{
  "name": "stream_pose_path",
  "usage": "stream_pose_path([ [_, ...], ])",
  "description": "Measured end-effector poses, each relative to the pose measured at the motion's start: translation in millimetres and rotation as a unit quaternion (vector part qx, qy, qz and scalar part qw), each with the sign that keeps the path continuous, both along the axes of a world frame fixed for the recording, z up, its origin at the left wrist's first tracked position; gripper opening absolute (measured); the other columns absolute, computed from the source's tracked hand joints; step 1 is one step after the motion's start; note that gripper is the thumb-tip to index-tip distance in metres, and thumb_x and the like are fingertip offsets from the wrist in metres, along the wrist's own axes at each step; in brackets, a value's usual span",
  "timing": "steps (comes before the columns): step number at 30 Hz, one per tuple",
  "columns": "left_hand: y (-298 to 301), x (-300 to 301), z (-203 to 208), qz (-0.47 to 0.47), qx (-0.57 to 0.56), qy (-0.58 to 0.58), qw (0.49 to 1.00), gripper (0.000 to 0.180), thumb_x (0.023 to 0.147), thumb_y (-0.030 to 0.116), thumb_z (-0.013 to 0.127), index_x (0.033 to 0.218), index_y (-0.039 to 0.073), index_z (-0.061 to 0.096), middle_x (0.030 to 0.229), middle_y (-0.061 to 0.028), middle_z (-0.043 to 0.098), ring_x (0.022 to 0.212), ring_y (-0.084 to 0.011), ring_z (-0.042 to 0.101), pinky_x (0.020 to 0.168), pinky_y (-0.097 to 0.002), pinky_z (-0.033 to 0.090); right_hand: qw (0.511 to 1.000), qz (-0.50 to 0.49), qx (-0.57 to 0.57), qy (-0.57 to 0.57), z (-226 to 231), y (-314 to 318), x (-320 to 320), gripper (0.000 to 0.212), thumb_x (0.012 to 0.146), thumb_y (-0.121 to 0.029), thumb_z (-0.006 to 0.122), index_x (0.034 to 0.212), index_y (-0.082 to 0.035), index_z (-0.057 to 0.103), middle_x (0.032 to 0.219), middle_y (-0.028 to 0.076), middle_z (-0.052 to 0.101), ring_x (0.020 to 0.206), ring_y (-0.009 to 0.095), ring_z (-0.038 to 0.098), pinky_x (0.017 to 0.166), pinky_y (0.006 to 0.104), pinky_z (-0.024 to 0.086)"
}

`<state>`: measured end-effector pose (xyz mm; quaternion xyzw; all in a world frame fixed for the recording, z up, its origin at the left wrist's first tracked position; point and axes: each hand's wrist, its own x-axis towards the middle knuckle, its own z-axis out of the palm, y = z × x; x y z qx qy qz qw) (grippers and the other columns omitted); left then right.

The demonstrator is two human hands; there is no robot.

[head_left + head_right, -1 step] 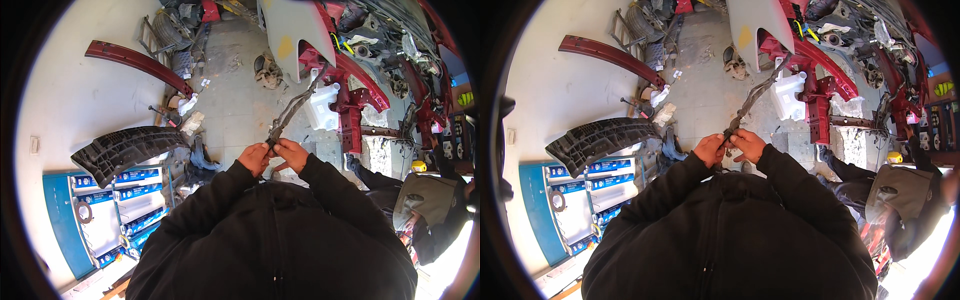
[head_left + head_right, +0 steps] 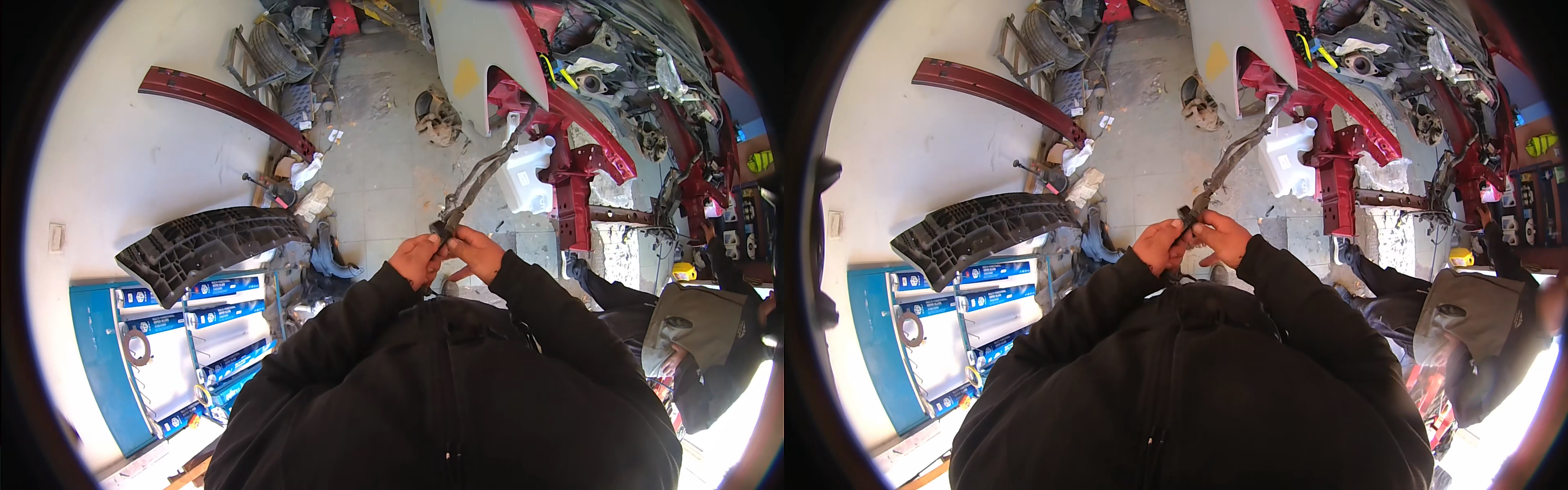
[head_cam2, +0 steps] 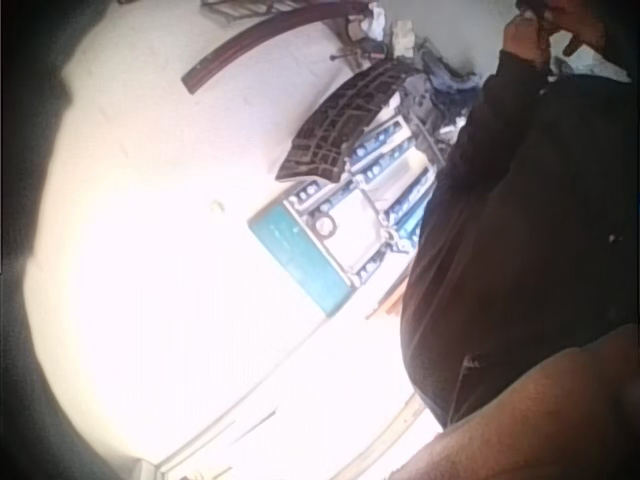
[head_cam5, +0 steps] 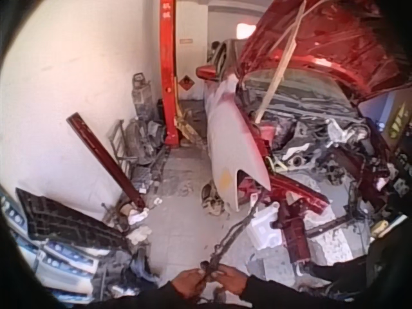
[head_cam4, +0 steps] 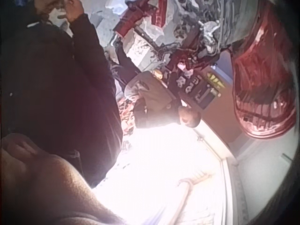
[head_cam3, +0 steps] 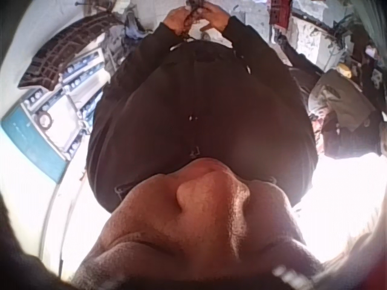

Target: The person wraps electrical tape around a bundle of wires in a workshop. They repeatedly pull, wrap, and press the tape along the length of the harness, occasionally adjusting grip and repositioning the wires.

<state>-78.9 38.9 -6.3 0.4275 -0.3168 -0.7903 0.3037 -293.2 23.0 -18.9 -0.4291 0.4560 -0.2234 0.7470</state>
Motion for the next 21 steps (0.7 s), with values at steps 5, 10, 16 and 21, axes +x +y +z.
stream_pose_path([
  [5, -1, -4, 13, -0.043, 0.042, 0.096, 0.994, 0.034, 0.116, 0.036, 0.04, 0.107, 0.008, 0.057, 0.065, 0.0011, 0.041, 0.053, -0.0099, 0.031, 0.05, -0.0292, 0.029, 0.998, 0.012, -0.035, 0.042, 3, -19, -6, 0.033, 0.111, -0.016, 0.053, 0.141, -0.004, 0.057, 0.104, 0.005, 0.071, 0.09, 0.017, 0.068, 0.072, 0.0349, 0.062],
  [10, -3, -5, 13, -0.073, 0.01, 0.064, 0.995, 0.032, 0.117, 0.036, 0.039, 0.117, 0.008, 0.056, 0.065, 0.0004, 0.043, 0.053, -0.0104, 0.035, 0.05, -0.03, 0.031, 0.976, -0.189, -0.033, -0.101, -6, -5, 16, 0.037, 0.104, 0.0, 0.056, 0.141, 0.001, 0.053, 0.109, 0.011, 0.072, 0.093, 0.02, 0.071, 0.08, 0.0342, 0.062],
  [16, 6, -9, -5, -0.052, -0.016, 0.0, 0.999, 0.033, 0.117, 0.027, 0.044, 0.142, 0.007, 0.054, 0.068, 0.0006, 0.046, 0.055, -0.0106, 0.039, 0.052, -0.028, 0.035, 0.943, -0.316, 0.023, -0.103, 7, 4, 11, 0.013, 0.101, -0.001, 0.058, 0.112, -0.006, 0.052, 0.119, 0.014, 0.069, 0.104, 0.029, 0.074, 0.09, 0.0465, 0.063],
  [21, 7, -13, -29, -0.028, -0.305, -0.193, 0.932, 0.038, 0.115, 0.023, 0.051, 0.15, 0.007, 0.051, 0.079, -0.0062, 0.059, 0.067, -0.0132, 0.055, 0.062, -0.0297, 0.047, 0.933, -0.163, -0.258, 0.191, 44, -15, -2, 0.023, 0.097, -0.018, 0.071, 0.111, -0.003, 0.061, 0.111, 0.014, 0.064, 0.103, 0.028, 0.069, 0.086, 0.0411, 0.057],
])
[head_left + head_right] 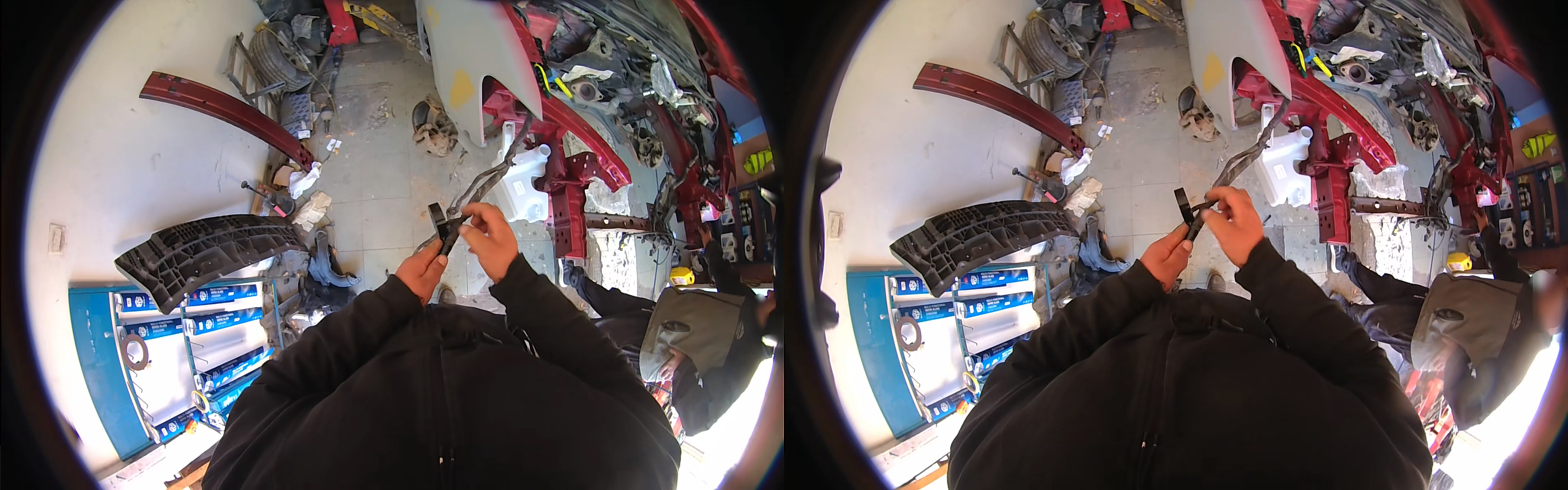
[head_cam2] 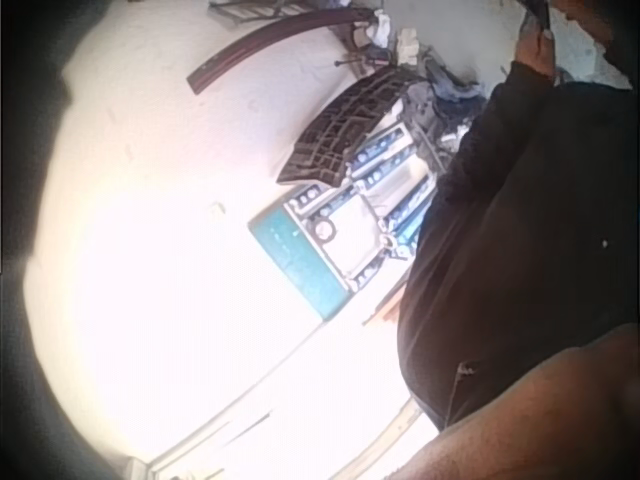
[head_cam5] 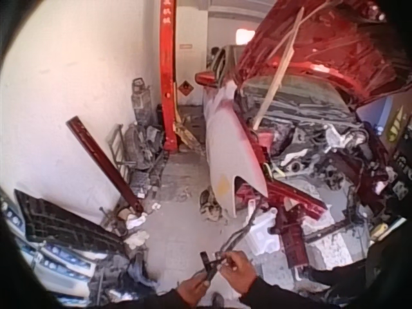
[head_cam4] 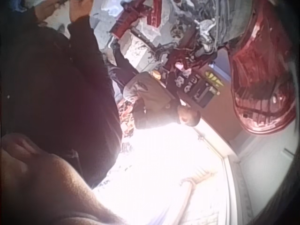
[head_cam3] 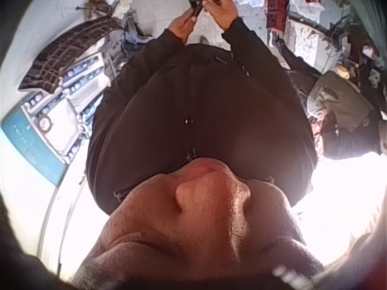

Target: The person wraps electrical tape around a bundle of wires in a workshop. They repeatedly pull, wrap, and press the tape along the length of the harness, occasionally adjusting grip and repositioning the wires.

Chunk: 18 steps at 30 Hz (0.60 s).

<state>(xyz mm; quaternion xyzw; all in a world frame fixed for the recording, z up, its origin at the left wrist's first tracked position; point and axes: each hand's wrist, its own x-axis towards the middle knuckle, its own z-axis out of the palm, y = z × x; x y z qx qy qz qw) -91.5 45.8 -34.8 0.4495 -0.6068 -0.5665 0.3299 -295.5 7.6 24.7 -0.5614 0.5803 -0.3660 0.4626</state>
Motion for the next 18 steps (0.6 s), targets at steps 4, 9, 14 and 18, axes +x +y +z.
stream_pose_path([
  [4, 2, -1, 3, 0.002, -0.104, -0.084, 0.991, 0.039, 0.113, 0.021, 0.054, 0.147, 0.004, 0.054, 0.088, -0.0125, 0.069, 0.077, -0.024, 0.069, 0.072, -0.0385, 0.055, 0.977, 0.08, -0.104, 0.166, 18, -20, 25, 0.03, 0.09, -0.022, 0.078, 0.109, -0.001, 0.072, 0.106, 0.017, 0.057, 0.098, 0.035, 0.063, 0.086, 0.0455, 0.053],
  [9, -3, 12, 25, 0.031, -0.055, -0.132, 0.989, 0.032, 0.111, 0.022, 0.056, 0.136, 0.003, 0.06, 0.083, -0.0176, 0.071, 0.076, -0.0401, 0.071, 0.072, -0.0477, 0.056, 0.99, 0.096, -0.101, 0.035, 27, 20, 16, 0.027, 0.085, -0.018, 0.081, 0.103, 0.001, 0.071, 0.104, 0.016, 0.058, 0.096, 0.035, 0.062, 0.085, 0.0443, 0.054],
  [14, -5, 11, 32, 0.008, -0.114, -0.233, 0.966, 0.024, 0.108, 0.024, 0.059, 0.118, 0.002, 0.061, 0.081, -0.0248, 0.07, 0.078, -0.0475, 0.07, 0.07, -0.0546, 0.054, 0.957, 0.044, 0.278, -0.074, 12, 41, -14, 0.063, 0.106, -0.065, 0.059, 0.105, -0.002, 0.069, 0.103, 0.006, 0.061, 0.1, 0.022, 0.067, 0.071, 0.0411, 0.061],
  [18, -7, 5, 27, -0.001, -0.101, -0.261, 0.96, 0.024, 0.108, 0.024, 0.058, 0.109, 0.001, 0.06, 0.08, -0.0253, 0.07, 0.078, -0.0472, 0.07, 0.07, -0.0556, 0.053, 0.922, 0.023, 0.348, -0.168, -8, 29, -8, 0.048, 0.108, -0.049, 0.059, 0.113, -0.002, 0.067, 0.103, 0.007, 0.063, 0.102, 0.025, 0.069, 0.077, 0.0497, 0.062],
])
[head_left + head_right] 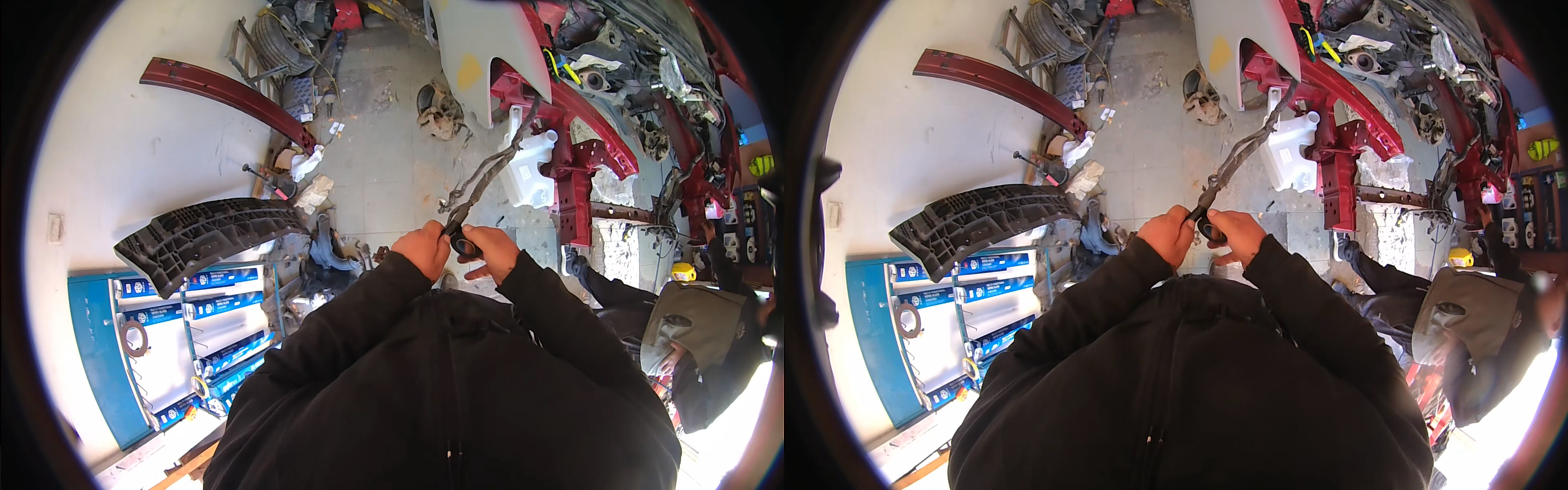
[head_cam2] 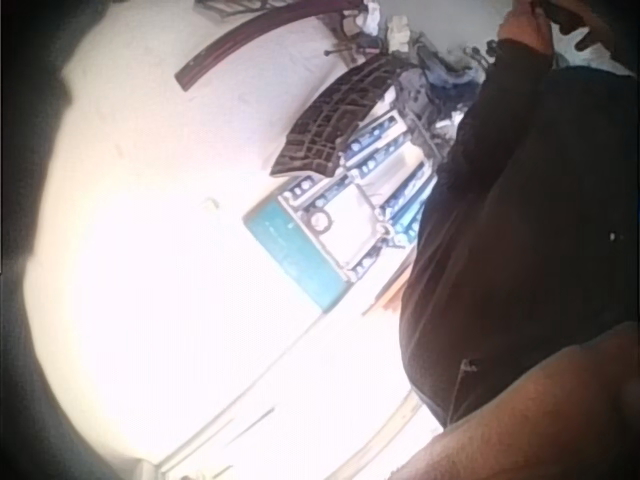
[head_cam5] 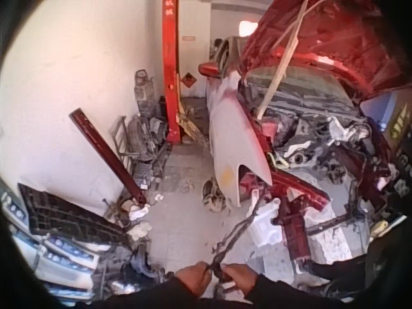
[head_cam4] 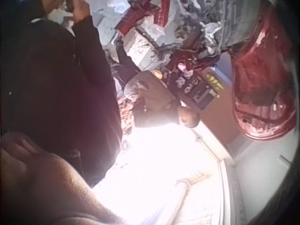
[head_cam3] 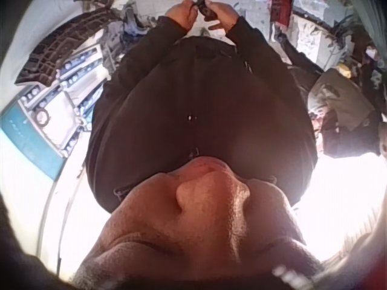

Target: The person wraps electrical tape around a bundle of wires in a workshop. They repeatedly pull, wrap, and press the tape along the length of the harness, occasionally adjusting grip and repositioning the wires.

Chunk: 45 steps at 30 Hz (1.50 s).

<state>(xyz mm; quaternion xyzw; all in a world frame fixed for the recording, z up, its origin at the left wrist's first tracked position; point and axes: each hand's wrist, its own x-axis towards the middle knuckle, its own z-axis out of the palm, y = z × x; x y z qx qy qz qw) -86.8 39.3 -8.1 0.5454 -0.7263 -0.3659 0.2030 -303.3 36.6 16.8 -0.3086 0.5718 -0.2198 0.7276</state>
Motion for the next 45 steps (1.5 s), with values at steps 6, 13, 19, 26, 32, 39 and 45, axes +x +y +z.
stream_pose_path([
  [6, 6, -4, -10, 0.029, 0.103, 0.205, 0.973, 0.024, 0.111, 0.024, 0.054, 0.106, 0.001, 0.061, 0.074, -0.0095, 0.064, 0.061, -0.0253, 0.059, 0.058, -0.0407, 0.047, 0.993, -0.067, 0.061, -0.081, -13, 12, 11, 0.034, 0.107, -0.033, 0.054, 0.117, -0.003, 0.067, 0.105, 0.007, 0.065, 0.104, 0.027, 0.07, 0.083, 0.0564, 0.063],
  [13, 2, 4, 14, 0.077, 0.424, 0.464, 0.774, 0.028, 0.115, 0.027, 0.045, 0.105, 0.006, 0.061, 0.07, 0.0015, 0.045, 0.056, -0.0111, 0.037, 0.052, -0.0304, 0.034, 0.989, 0.045, -0.015, -0.137, -23, -16, 9, 0.028, 0.109, -0.028, 0.055, 0.125, -0.006, 0.063, 0.108, 0.007, 0.066, 0.109, 0.025, 0.067, 0.085, 0.0576, 0.064],
  [19, -3, 7, 20, 0.025, 0.476, 0.504, 0.72, 0.026, 0.115, 0.031, 0.045, 0.115, 0.008, 0.056, 0.074, -0.0014, 0.048, 0.055, -0.0109, 0.039, 0.054, -0.0291, 0.037, 0.969, -0.08, -0.151, -0.178, -31, -21, 18, 0.026, 0.1, 0.002, 0.058, 0.125, -0.004, 0.064, 0.107, 0.006, 0.071, 0.09, 0.02, 0.07, 0.082, 0.0388, 0.062],
  [26, 3, 2, -10, 0.017, 0.378, 0.435, 0.817, 0.041, 0.114, 0.024, 0.052, 0.153, 0.011, 0.051, 0.081, -0.0021, 0.055, 0.058, -0.0129, 0.045, 0.058, -0.0335, 0.043, 0.968, -0.093, -0.225, 0.059, -22, -5, 21, 0.036, 0.097, 0.003, 0.056, 0.131, -0.002, 0.066, 0.112, 0.009, 0.074, 0.104, 0.019, 0.072, 0.085, 0.0331, 0.06],
  [32, 2, 3, -6, -0.045, 0.031, 0.099, 0.994, 0.052, 0.11, 0.017, 0.056, 0.162, 0.012, 0.048, 0.087, -0.0151, 0.07, 0.071, -0.027, 0.067, 0.073, -0.0391, 0.057, 0.902, 0.013, -0.422, 0.086, 6, 4, 2, 0.026, 0.092, -0.003, 0.067, 0.117, 0.004, 0.067, 0.121, 0.017, 0.058, 0.099, 0.028, 0.064, 0.086, 0.0396, 0.054],
  [39, -13, 13, -9, -0.092, 0.122, 0.143, 0.978, 0.046, 0.11, 0.016, 0.054, 0.154, 0.004, 0.05, 0.092, -0.0177, 0.073, 0.08, -0.0281, 0.074, 0.076, -0.039, 0.059, 0.953, 0.159, -0.208, 0.156, -5, 12, -19, 0.045, 0.103, -0.043, 0.071, 0.112, 0.001, 0.064, 0.113, 0.011, 0.062, 0.094, 0.022, 0.067, 0.069, 0.0354, 0.058],
  [45, -61, 3, -19, -0.056, 0.435, 0.279, 0.854, 0.039, 0.116, 0.038, 0.048, 0.129, 0.003, 0.058, 0.108, -0.01, 0.073, 0.091, -0.0188, 0.075, 0.073, -0.0348, 0.057, 0.962, 0.164, -0.195, 0.093, -24, -12, -8, 0.052, 0.11, -0.049, 0.056, 0.103, 0.001, 0.07, 0.092, 0.011, 0.071, 0.083, 0.021, 0.07, 0.074, 0.0381, 0.057],
])
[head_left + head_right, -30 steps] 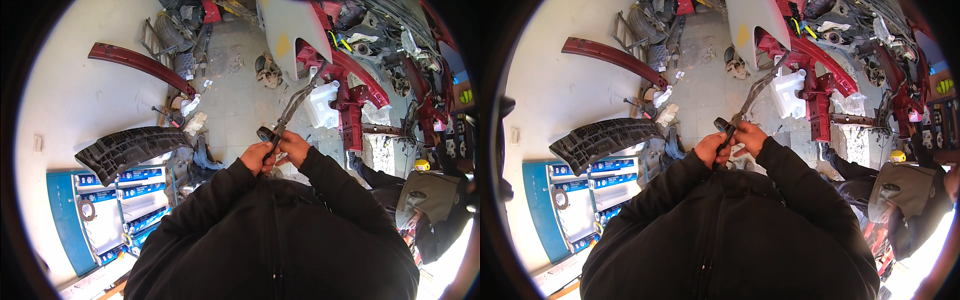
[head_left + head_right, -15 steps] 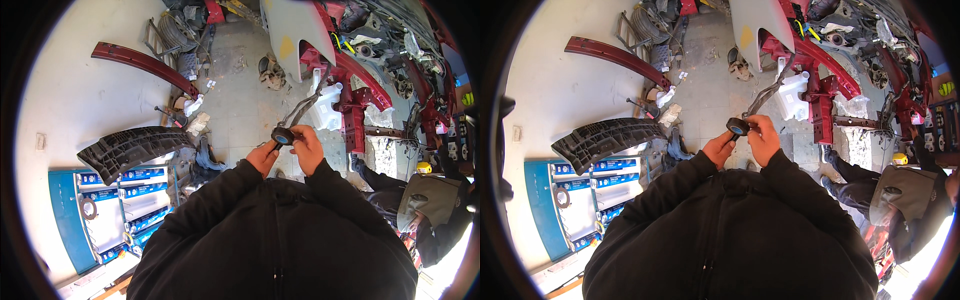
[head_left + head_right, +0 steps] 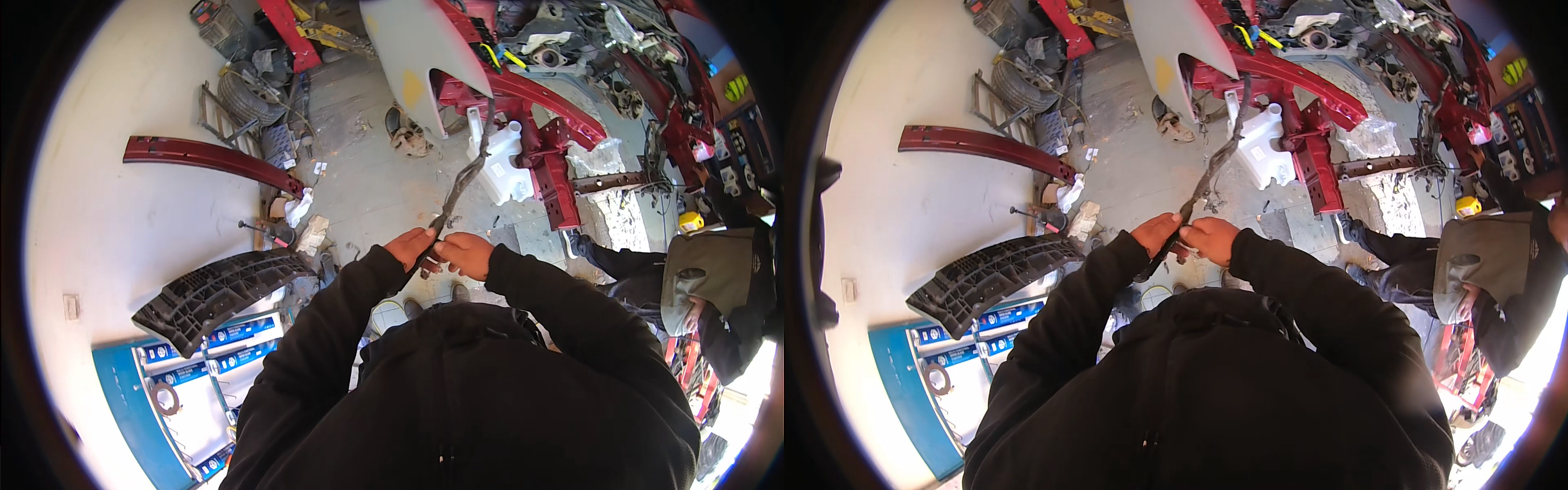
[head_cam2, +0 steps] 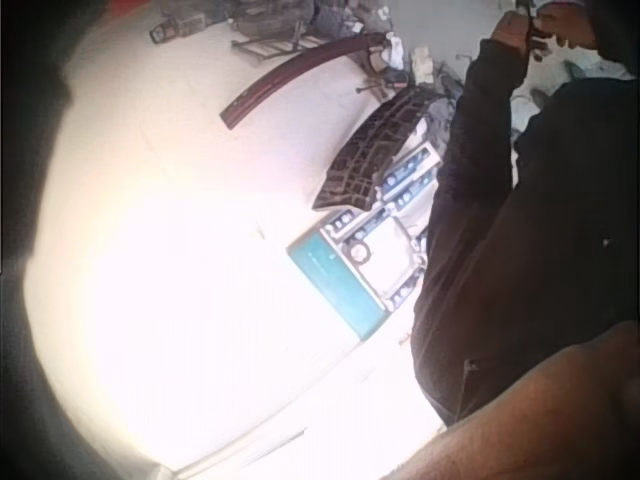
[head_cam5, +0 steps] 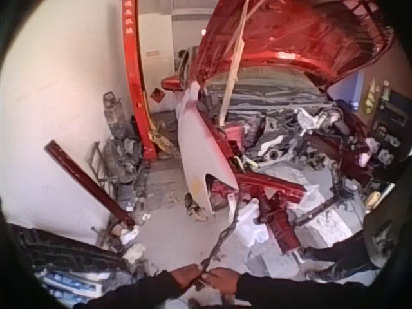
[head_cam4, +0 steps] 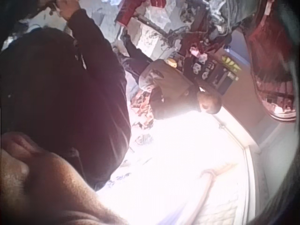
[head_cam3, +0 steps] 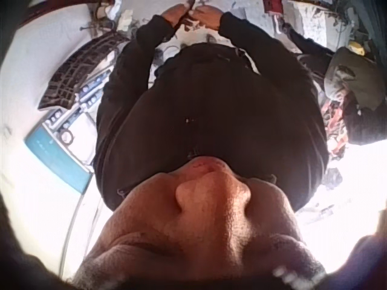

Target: The person wraps electrical tape around a bundle of wires in a workshop. They repeatedly pull, wrap, and press the tape along the length of the harness, occasionally adjusting grip and repositioning the wires.

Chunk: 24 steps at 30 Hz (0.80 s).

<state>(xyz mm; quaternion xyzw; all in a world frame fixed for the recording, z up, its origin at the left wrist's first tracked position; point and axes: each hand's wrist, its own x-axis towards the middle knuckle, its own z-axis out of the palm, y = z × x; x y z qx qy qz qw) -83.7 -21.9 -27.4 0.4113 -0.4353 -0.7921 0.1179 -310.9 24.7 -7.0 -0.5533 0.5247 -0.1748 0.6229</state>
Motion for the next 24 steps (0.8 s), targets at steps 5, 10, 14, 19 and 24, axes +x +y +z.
stream_pose_path([
  [5, -19, -7, -4, -0.063, -0.016, -0.039, 0.997, 0.035, 0.113, 0.041, 0.06, 0.113, 0.007, 0.066, 0.092, -0.0021, 0.066, 0.083, -0.0149, 0.068, 0.068, -0.03, 0.057, 0.998, 0.002, -0.058, 0.008, -2, 1, -15, 0.049, 0.11, -0.042, 0.056, 0.098, 0.003, 0.07, 0.084, 0.014, 0.069, 0.076, 0.027, 0.068, 0.075, 0.0411, 0.055],
  [10, -4, -15, -18, -0.062, -0.209, -0.102, 0.971, 0.035, 0.11, 0.036, 0.066, 0.103, 0.002, 0.067, 0.083, -0.0083, 0.066, 0.082, -0.0195, 0.07, 0.071, -0.0348, 0.058, 0.991, 0.008, -0.114, 0.068, -14, -2, -22, 0.048, 0.105, -0.039, 0.058, 0.089, 0.004, 0.071, 0.079, 0.023, 0.069, 0.078, 0.039, 0.067, 0.075, 0.0463, 0.054],
  [14, 9, -25, -44, -0.014, -0.548, -0.209, 0.81, 0.033, 0.106, 0.03, 0.067, 0.097, -0.002, 0.065, 0.083, -0.0223, 0.067, 0.082, -0.0403, 0.07, 0.074, -0.0466, 0.055, 0.975, 0.012, -0.16, 0.151, 9, 14, 11, 0.04, 0.1, -0.038, 0.062, 0.095, -0.002, 0.078, 0.087, 0.021, 0.074, 0.086, 0.038, 0.072, 0.08, 0.048, 0.056],
  [19, 11, -23, -80, 0.027, -0.451, -0.382, 0.806, 0.032, 0.1, 0.029, 0.069, 0.093, 0.0, 0.062, 0.091, -0.0276, 0.069, 0.087, -0.0513, 0.066, 0.077, -0.0589, 0.052, 0.889, 0.089, -0.443, -0.074, 59, 29, 32, 0.028, 0.094, -0.031, 0.071, 0.085, -0.006, 0.067, 0.098, 0.014, 0.061, 0.101, 0.039, 0.061, 0.091, 0.0483, 0.054],
  [24, -7, -6, -83, -0.008, -0.495, -0.424, 0.758, 0.032, 0.098, 0.03, 0.069, 0.095, -0.002, 0.065, 0.094, -0.0278, 0.072, 0.09, -0.0479, 0.071, 0.081, -0.058, 0.057, 0.983, -0.051, -0.175, 0.032, 6, 0, -50, 0.044, 0.094, -0.041, 0.081, 0.086, 0.0, 0.069, 0.091, 0.018, 0.059, 0.086, 0.035, 0.061, 0.078, 0.0437, 0.051],
])
